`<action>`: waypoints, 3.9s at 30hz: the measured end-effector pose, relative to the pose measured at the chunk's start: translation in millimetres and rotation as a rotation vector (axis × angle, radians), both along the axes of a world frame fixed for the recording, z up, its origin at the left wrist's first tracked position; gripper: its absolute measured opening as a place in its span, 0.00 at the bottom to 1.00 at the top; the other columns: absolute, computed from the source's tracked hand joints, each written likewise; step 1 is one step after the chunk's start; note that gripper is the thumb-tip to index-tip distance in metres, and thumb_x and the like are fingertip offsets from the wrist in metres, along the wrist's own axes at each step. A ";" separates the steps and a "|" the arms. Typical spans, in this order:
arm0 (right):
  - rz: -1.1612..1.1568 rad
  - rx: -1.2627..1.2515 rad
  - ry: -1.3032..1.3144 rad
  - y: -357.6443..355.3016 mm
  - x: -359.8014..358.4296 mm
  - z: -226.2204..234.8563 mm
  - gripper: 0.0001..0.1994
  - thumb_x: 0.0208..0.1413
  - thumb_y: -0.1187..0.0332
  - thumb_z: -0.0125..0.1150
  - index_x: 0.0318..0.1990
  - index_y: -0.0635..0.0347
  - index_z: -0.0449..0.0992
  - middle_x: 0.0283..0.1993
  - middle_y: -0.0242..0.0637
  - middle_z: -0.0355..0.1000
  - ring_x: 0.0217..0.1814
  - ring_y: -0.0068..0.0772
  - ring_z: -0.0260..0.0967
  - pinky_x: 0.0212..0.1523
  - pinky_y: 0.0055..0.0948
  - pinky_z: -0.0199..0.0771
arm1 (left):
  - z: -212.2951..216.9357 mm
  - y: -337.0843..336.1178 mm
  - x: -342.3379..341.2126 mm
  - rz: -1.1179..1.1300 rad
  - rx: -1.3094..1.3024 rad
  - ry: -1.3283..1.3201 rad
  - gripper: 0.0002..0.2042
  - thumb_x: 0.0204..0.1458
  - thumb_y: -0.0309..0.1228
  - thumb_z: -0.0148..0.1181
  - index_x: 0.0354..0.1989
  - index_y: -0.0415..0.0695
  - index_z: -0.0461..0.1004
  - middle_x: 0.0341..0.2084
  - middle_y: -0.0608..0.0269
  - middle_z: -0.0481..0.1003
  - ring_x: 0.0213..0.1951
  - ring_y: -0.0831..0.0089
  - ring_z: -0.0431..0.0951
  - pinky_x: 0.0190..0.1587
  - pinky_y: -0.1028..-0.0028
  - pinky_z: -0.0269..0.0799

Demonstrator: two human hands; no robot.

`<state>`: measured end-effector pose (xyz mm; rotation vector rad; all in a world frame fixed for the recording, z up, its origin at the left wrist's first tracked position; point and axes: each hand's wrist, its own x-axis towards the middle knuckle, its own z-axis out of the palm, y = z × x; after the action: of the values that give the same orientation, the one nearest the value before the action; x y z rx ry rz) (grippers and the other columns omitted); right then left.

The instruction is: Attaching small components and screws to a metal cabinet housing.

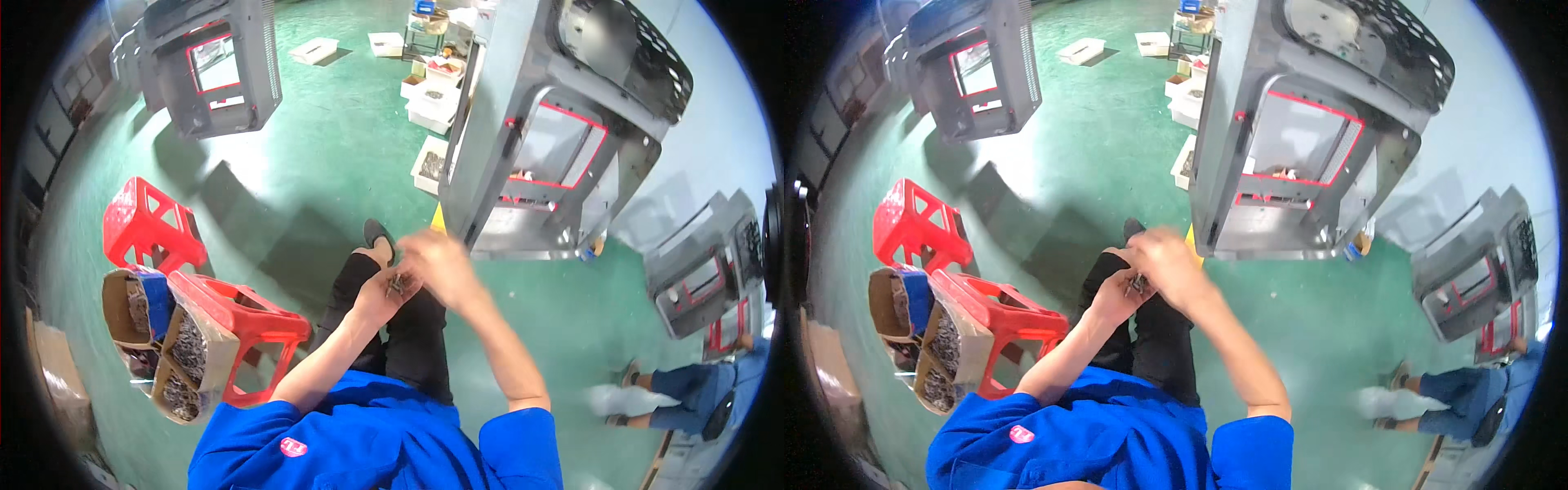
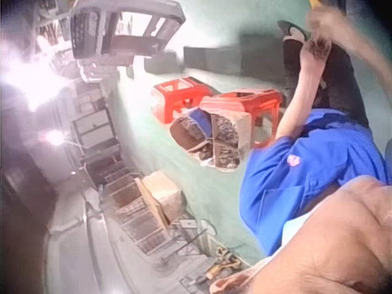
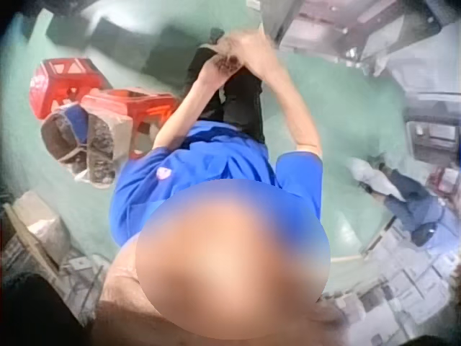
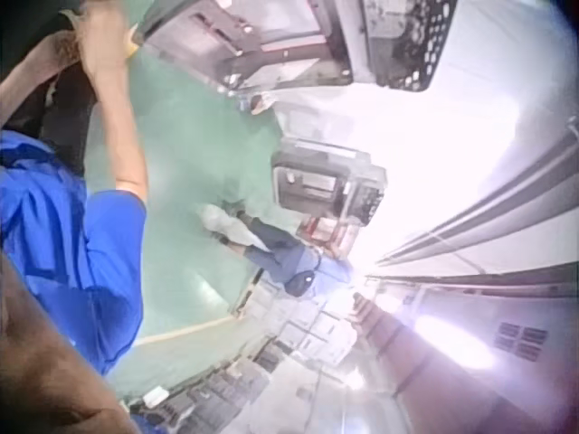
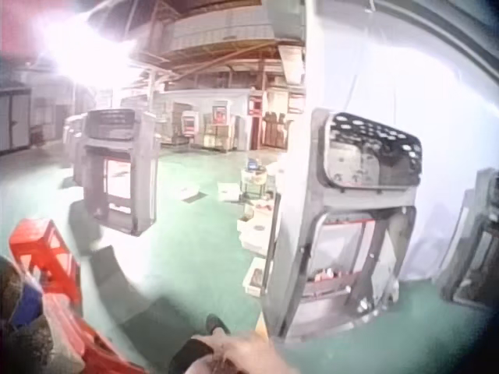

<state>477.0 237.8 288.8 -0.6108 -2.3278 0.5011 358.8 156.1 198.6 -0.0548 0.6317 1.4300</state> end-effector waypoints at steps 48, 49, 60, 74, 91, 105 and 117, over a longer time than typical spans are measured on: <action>0.216 0.047 -0.203 39.2 -86.9 -16.2 0.06 0.38 0.69 0.67 0.23 0.59 0.76 0.25 0.33 0.71 0.33 0.37 0.66 0.40 0.35 0.62 | -29.9 13.3 -63.8 0.280 0.266 0.289 0.12 0.63 0.35 0.44 0.27 0.45 0.66 0.18 0.75 0.58 0.18 0.87 0.53 0.20 0.83 0.47; 0.242 0.027 -0.158 38.8 -86.7 -16.9 0.06 0.37 0.69 0.67 0.23 0.59 0.76 0.24 0.34 0.71 0.32 0.38 0.66 0.38 0.35 0.62 | -25.2 13.4 -56.5 0.302 0.221 0.281 0.12 0.62 0.35 0.44 0.29 0.43 0.68 0.17 0.76 0.57 0.18 0.87 0.53 0.20 0.83 0.48; 0.207 0.828 -0.255 71.7 -88.9 -3.1 0.07 0.33 0.72 0.63 0.23 0.56 0.71 0.25 0.29 0.64 0.37 0.33 0.64 0.50 0.43 0.62 | -74.2 39.9 -59.9 0.314 0.029 0.272 0.12 0.59 0.30 0.47 0.44 0.38 0.74 0.20 0.71 0.65 0.17 0.85 0.56 0.18 0.82 0.51; 0.249 0.850 -0.444 74.7 -124.5 -3.7 0.05 0.33 0.73 0.60 0.15 0.60 0.70 0.22 0.32 0.66 0.35 0.35 0.64 0.48 0.41 0.62 | -66.9 62.6 -68.9 0.366 0.083 0.573 0.20 0.52 0.20 0.40 0.53 0.35 0.69 0.18 0.66 0.68 0.19 0.82 0.63 0.21 0.80 0.58; -0.150 0.861 -0.069 33.8 -67.5 -48.1 0.10 0.39 0.57 0.69 0.32 0.38 0.83 0.24 0.18 0.62 0.34 0.27 0.57 0.47 0.39 0.54 | -75.1 54.9 -39.7 0.415 0.117 0.640 0.19 0.56 0.22 0.40 0.56 0.34 0.66 0.20 0.69 0.67 0.20 0.84 0.62 0.23 0.82 0.59; -0.390 0.697 0.128 41.2 -31.0 -106.2 0.12 0.30 0.69 0.72 0.26 0.38 0.82 0.17 0.17 0.54 0.26 0.26 0.53 0.36 0.30 0.50 | -72.6 47.7 -5.1 0.312 0.078 0.661 0.19 0.57 0.25 0.42 0.58 0.33 0.63 0.21 0.70 0.66 0.22 0.86 0.59 0.24 0.84 0.56; -0.279 0.756 0.183 54.9 -36.5 -109.3 0.14 0.28 0.71 0.71 0.27 0.40 0.81 0.22 0.18 0.60 0.27 0.27 0.55 0.37 0.31 0.53 | -57.1 41.9 -10.6 0.317 0.045 0.649 0.19 0.57 0.23 0.42 0.57 0.34 0.64 0.20 0.71 0.65 0.17 0.87 0.55 0.19 0.85 0.49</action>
<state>440.5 292.7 179.5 -0.4727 -1.9992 -0.4265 348.1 198.0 141.5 0.3747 1.1580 1.7776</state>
